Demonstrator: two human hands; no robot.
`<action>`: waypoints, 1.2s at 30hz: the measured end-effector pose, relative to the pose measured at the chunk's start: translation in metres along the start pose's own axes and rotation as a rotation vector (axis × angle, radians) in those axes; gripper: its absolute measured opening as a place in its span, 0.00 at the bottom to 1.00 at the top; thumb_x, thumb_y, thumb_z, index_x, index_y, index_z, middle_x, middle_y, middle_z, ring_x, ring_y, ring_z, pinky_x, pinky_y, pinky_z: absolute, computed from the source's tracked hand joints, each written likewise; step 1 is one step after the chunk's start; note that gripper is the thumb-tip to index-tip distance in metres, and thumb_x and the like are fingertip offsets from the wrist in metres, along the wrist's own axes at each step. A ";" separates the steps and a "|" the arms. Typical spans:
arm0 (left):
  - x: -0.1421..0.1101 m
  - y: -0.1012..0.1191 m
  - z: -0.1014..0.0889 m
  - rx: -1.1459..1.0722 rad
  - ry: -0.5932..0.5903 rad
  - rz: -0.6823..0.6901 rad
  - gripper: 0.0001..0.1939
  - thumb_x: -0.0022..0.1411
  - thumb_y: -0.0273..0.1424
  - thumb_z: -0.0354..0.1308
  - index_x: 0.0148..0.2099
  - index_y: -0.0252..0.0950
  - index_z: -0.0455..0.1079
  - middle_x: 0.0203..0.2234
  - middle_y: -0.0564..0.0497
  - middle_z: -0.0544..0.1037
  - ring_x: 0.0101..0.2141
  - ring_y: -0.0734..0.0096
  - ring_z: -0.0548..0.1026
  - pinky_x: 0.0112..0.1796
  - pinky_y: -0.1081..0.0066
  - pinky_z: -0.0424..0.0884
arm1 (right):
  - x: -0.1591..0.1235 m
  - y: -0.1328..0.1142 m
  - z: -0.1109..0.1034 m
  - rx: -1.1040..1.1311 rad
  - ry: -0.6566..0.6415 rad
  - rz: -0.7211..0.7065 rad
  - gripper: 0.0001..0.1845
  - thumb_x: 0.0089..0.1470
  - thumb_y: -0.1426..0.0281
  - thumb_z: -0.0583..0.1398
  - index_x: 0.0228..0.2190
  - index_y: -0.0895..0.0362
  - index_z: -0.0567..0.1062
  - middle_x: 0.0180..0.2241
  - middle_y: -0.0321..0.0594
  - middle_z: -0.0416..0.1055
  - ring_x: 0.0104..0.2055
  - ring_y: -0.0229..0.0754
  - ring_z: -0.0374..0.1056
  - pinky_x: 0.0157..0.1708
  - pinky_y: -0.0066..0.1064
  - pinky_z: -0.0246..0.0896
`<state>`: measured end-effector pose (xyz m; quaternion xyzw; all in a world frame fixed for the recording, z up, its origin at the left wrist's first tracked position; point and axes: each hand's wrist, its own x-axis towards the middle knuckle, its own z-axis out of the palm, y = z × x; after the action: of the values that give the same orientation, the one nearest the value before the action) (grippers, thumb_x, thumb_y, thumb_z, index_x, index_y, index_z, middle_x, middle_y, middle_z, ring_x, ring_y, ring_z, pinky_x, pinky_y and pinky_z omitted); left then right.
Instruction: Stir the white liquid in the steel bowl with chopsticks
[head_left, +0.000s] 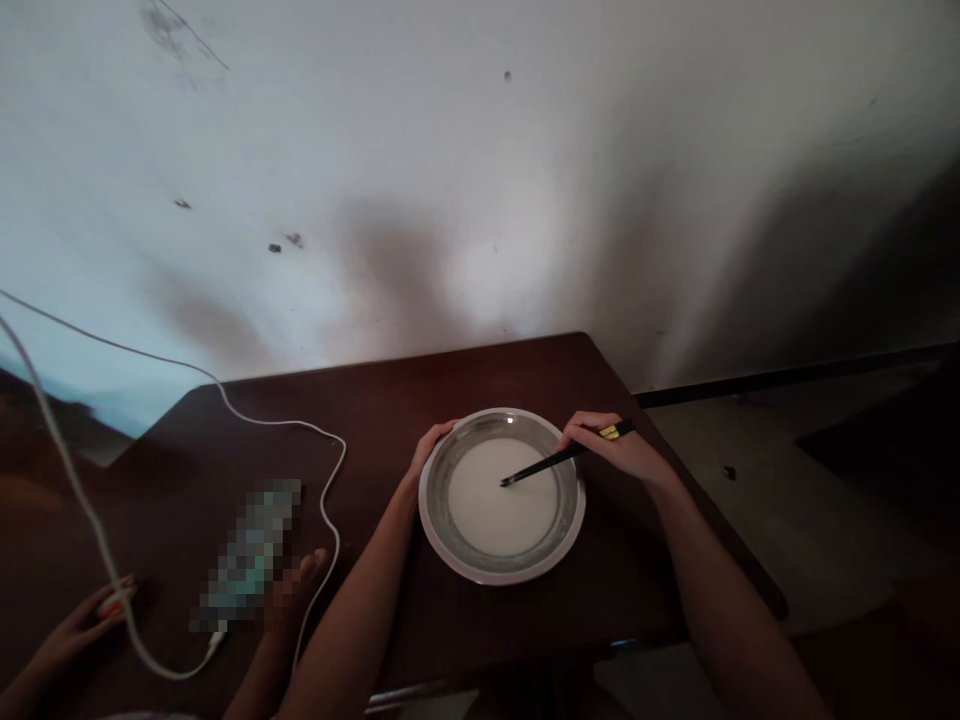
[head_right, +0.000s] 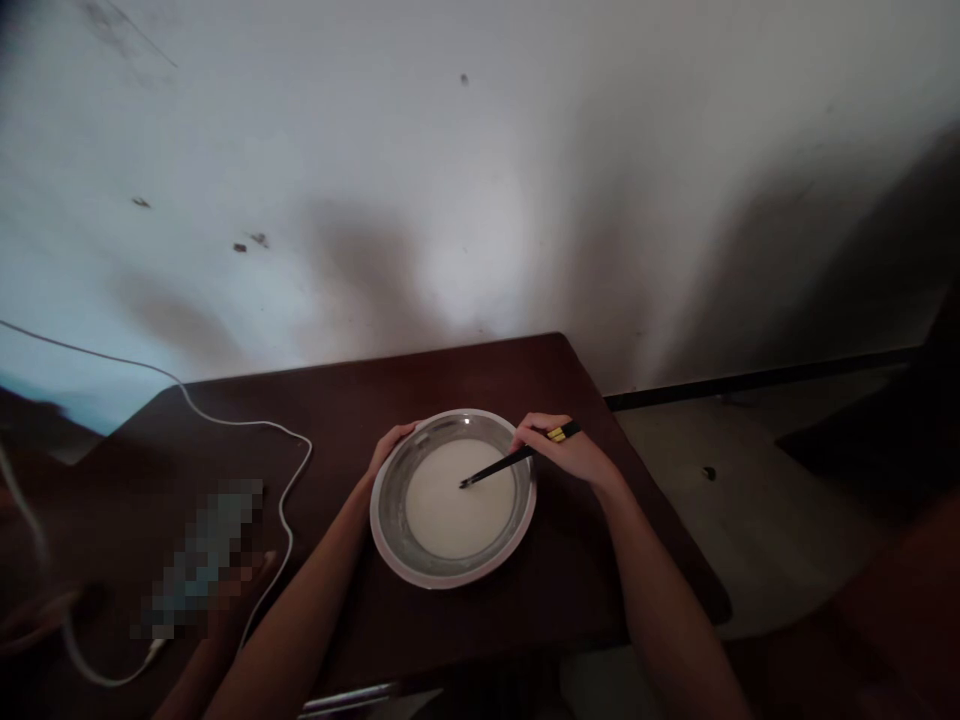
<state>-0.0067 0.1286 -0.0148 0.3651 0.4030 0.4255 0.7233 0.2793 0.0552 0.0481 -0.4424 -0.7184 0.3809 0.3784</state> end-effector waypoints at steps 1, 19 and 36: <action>0.001 -0.001 -0.001 0.000 -0.008 -0.001 0.17 0.46 0.35 0.57 0.37 0.32 0.75 0.29 0.48 0.79 0.36 0.60 0.74 0.39 0.68 0.67 | -0.001 0.000 -0.002 0.027 -0.001 0.003 0.14 0.56 0.65 0.54 0.25 0.58 0.75 0.27 0.38 0.72 0.32 0.38 0.68 0.35 0.29 0.59; 0.002 0.000 -0.001 0.023 0.029 0.006 0.17 0.42 0.37 0.59 0.35 0.32 0.75 0.29 0.48 0.78 0.36 0.59 0.74 0.40 0.67 0.66 | -0.002 -0.001 -0.001 0.073 -0.108 0.011 0.14 0.56 0.65 0.53 0.27 0.58 0.75 0.28 0.39 0.74 0.33 0.38 0.69 0.36 0.29 0.60; 0.001 0.001 0.000 0.025 0.015 0.011 0.17 0.44 0.36 0.58 0.36 0.32 0.75 0.31 0.47 0.79 0.38 0.59 0.74 0.41 0.67 0.66 | 0.000 -0.003 0.008 0.040 -0.138 0.016 0.15 0.56 0.64 0.53 0.28 0.58 0.76 0.29 0.39 0.74 0.33 0.39 0.68 0.34 0.29 0.59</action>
<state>-0.0066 0.1301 -0.0141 0.3730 0.4116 0.4271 0.7135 0.2713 0.0530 0.0473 -0.4133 -0.7315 0.4276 0.3337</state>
